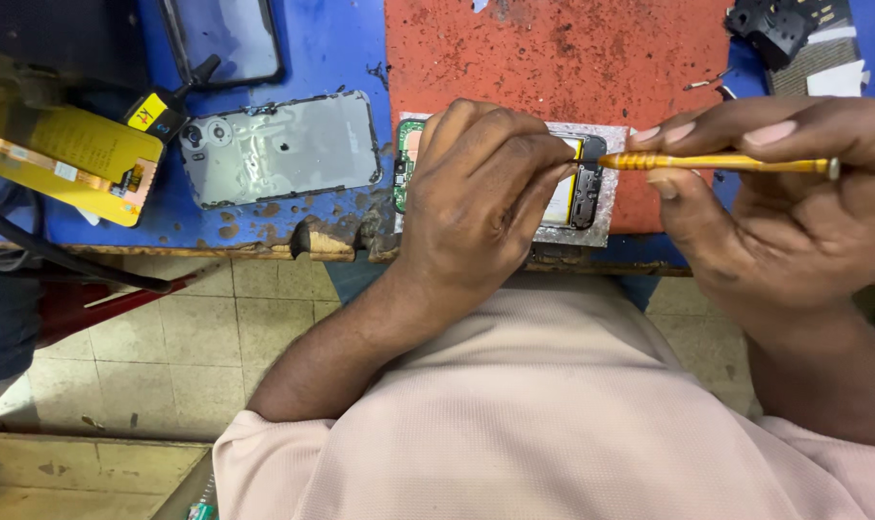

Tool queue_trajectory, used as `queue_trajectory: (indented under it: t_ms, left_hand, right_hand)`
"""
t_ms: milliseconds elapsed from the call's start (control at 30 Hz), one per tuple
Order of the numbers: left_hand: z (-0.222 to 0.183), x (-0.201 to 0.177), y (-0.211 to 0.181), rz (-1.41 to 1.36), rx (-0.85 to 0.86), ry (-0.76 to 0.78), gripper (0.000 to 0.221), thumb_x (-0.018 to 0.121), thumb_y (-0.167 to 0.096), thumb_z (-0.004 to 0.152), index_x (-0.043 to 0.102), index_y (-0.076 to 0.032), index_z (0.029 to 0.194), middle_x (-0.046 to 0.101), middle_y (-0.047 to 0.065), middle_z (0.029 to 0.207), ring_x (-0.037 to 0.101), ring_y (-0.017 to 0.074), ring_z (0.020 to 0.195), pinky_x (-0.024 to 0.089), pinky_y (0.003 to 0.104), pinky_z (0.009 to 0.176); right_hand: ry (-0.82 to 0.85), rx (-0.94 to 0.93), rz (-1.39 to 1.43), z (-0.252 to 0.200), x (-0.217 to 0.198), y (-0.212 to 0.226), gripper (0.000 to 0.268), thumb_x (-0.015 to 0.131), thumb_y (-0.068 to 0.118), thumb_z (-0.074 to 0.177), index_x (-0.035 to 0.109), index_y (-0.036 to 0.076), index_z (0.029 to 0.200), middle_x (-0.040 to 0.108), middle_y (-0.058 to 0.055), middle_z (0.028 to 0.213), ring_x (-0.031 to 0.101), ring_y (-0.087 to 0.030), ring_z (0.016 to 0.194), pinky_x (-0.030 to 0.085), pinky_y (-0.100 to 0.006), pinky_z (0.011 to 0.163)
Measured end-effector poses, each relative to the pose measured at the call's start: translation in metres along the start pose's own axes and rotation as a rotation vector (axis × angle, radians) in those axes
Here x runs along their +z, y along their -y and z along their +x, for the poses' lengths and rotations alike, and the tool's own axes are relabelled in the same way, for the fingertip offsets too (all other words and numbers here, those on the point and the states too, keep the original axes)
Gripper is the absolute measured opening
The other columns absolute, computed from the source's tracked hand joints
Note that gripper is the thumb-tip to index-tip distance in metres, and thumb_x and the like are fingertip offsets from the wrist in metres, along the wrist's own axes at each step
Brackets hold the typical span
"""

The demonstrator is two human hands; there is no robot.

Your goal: The person uses a screwdriver to remove screws from a smartphone's internal frame, then uses tweezers to lift and remove a small black component. They wipe the component with a white tissue and place it on the workbench before picking up the phone to inspect the screen and back cover.

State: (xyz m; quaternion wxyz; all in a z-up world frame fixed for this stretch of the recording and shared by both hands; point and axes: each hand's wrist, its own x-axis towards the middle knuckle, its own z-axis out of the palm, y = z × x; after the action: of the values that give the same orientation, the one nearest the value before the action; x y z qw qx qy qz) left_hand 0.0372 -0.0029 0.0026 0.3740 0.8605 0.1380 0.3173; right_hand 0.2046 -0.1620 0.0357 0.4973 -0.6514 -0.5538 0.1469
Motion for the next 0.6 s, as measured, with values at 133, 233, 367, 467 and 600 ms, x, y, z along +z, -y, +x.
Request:
queue_trajectory:
  t_ms: [133, 233, 367, 467, 600]
  left_hand:
    - [0.001, 0.0, -0.002, -0.006, -0.01, 0.044, 0.017, 0.081, -0.012, 0.1, 0.069, -0.008, 0.111, 0.065, 0.004, 0.111, 0.06, 0.019, 0.101, 0.048, 0.033, 0.088]
    - [0.007, -0.006, -0.005, 0.023, 0.033, 0.1, 0.027, 0.081, -0.021, 0.096, 0.069, -0.004, 0.113, 0.064, 0.009, 0.113, 0.058, 0.0248, 0.109, 0.046, 0.041, 0.096]
    - [0.005, -0.02, -0.006, 0.129, 0.107, 0.169, 0.045, 0.082, -0.029, 0.087, 0.069, 0.003, 0.117, 0.058, 0.016, 0.118, 0.054, 0.0327, 0.113, 0.042, 0.056, 0.105]
    - [-0.008, -0.01, -0.002, 0.191, 0.181, 0.25, 0.041, 0.08, -0.032, 0.098, 0.069, -0.003, 0.124, 0.054, 0.011, 0.128, 0.053, 0.0293, 0.122, 0.039, 0.061, 0.115]
    - [-0.028, -0.004, -0.002, 0.28, 0.231, 0.314, 0.027, 0.074, -0.021, 0.103, 0.071, -0.008, 0.126, 0.053, 0.008, 0.133, 0.052, 0.0281, 0.126, 0.038, 0.063, 0.117]
  right_hand:
    - [-0.018, 0.129, 0.183, 0.007, 0.001, 0.006, 0.034, 0.06, -0.015, 0.1, 0.037, 0.0, 0.121, 0.061, -0.019, 0.112, 0.072, -0.027, 0.11, 0.065, -0.04, 0.102]
    - [0.058, 0.061, 0.044, 0.014, -0.002, 0.01, 0.043, 0.054, -0.023, 0.098, 0.032, -0.001, 0.127, 0.059, -0.025, 0.111, 0.071, -0.032, 0.108, 0.065, -0.042, 0.102]
    - [0.12, 0.03, -0.117, 0.017, -0.005, 0.017, 0.041, 0.053, -0.031, 0.092, 0.035, -0.006, 0.12, 0.057, -0.03, 0.11, 0.07, -0.039, 0.108, 0.063, -0.045, 0.098]
    - [0.107, 0.053, -0.042, 0.021, -0.007, 0.013, 0.035, 0.057, -0.025, 0.091, 0.035, -0.008, 0.111, 0.06, -0.026, 0.106, 0.07, -0.033, 0.102, 0.064, -0.043, 0.096]
    - [0.193, 0.014, -0.174, 0.025, -0.004, 0.007, 0.029, 0.069, -0.019, 0.088, 0.045, -0.007, 0.1, 0.068, -0.027, 0.1, 0.074, -0.034, 0.098, 0.064, -0.04, 0.088]
